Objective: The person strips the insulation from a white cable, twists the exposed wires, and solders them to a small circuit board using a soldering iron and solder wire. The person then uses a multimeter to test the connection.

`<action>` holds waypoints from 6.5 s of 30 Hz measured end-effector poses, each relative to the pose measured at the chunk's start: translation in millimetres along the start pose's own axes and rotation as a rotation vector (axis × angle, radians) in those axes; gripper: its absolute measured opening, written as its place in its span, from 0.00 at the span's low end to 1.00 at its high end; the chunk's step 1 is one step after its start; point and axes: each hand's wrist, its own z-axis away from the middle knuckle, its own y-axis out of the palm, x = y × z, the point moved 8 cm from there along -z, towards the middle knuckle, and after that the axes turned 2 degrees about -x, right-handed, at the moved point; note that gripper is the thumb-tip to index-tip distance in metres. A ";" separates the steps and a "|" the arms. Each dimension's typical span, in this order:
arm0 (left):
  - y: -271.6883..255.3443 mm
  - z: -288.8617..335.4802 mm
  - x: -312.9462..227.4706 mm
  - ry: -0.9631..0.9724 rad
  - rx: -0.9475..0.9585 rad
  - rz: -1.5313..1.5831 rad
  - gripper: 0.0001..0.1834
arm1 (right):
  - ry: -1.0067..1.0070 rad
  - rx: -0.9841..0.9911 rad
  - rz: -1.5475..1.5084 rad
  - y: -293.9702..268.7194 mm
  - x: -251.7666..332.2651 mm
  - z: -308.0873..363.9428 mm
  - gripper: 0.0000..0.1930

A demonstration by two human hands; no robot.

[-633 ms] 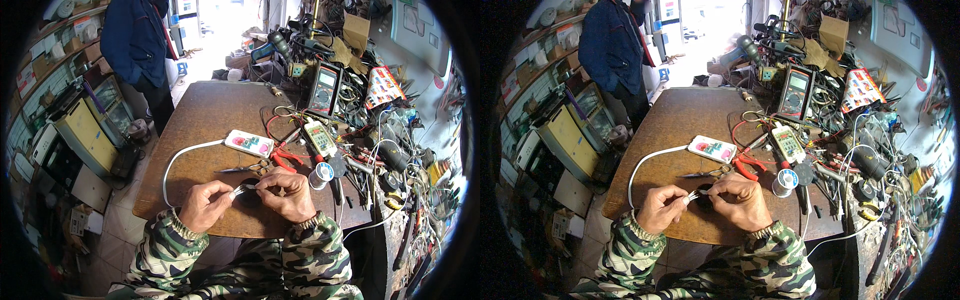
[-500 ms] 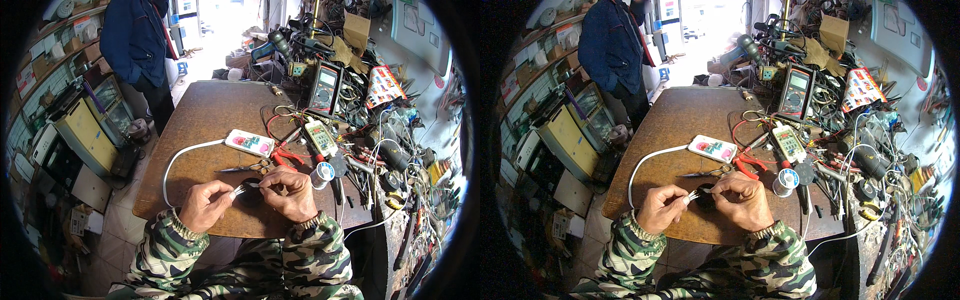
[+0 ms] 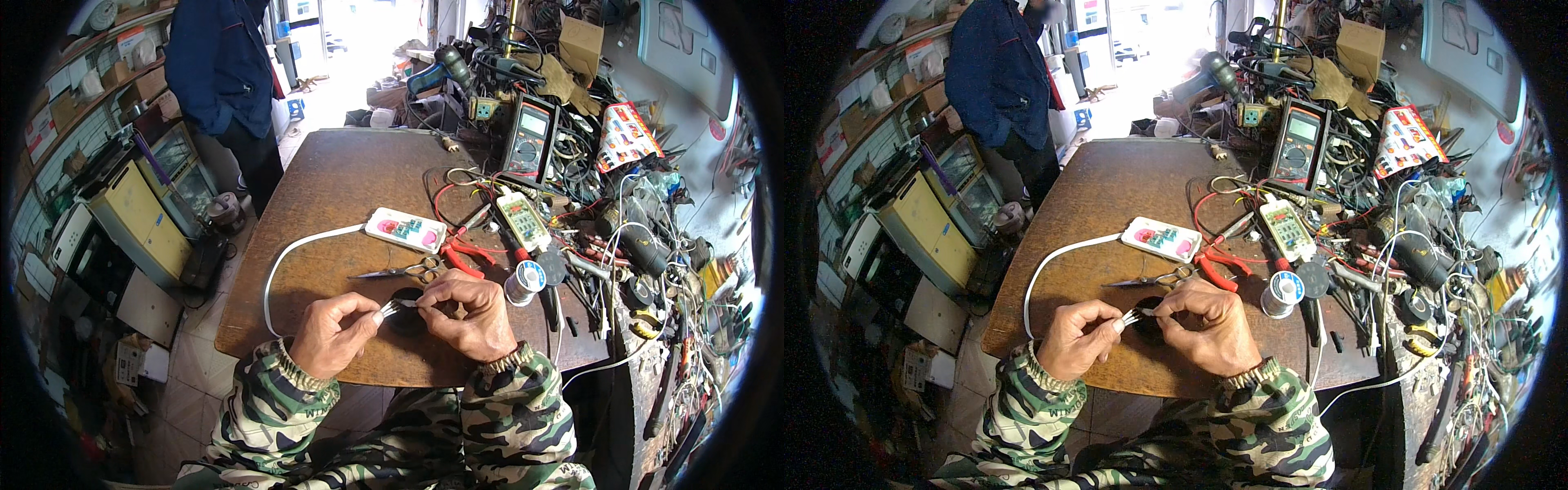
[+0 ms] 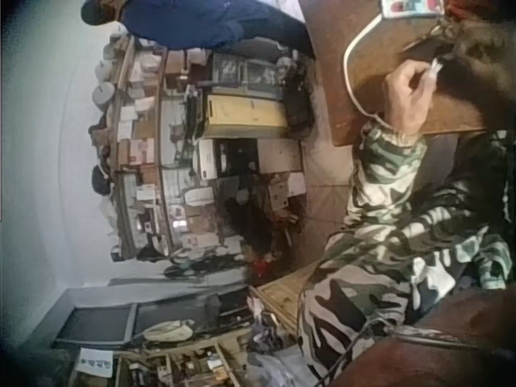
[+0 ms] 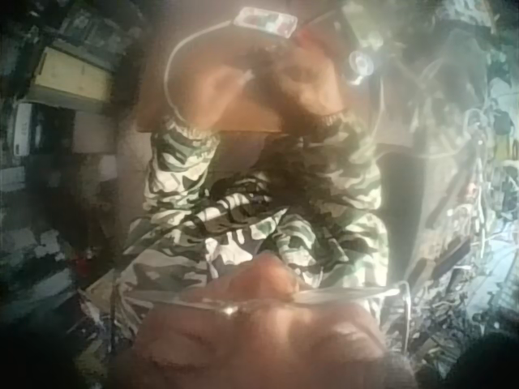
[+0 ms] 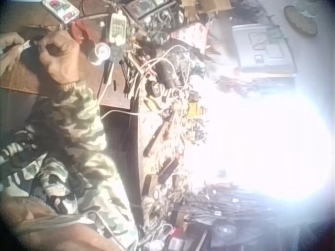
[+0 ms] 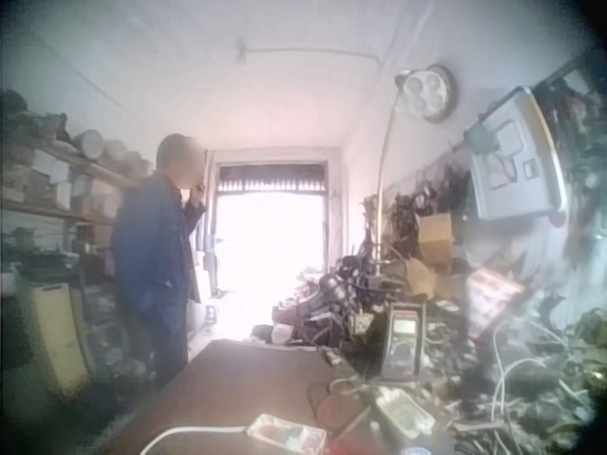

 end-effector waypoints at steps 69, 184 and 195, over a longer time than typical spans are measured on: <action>0.4 2.3 -2.1 -0.001 -0.047 -0.001 0.06 | 0.221 0.005 -0.070 -3.5 -8.2 5.3 0.03; -9.1 1.5 -6.4 0.017 -0.188 -0.013 0.08 | 0.095 -0.354 0.092 -39.8 8.4 91.5 0.05; -10.3 3.3 -2.5 -0.010 -0.206 -0.010 0.09 | 0.062 -0.344 0.091 -40.2 13.7 89.9 0.04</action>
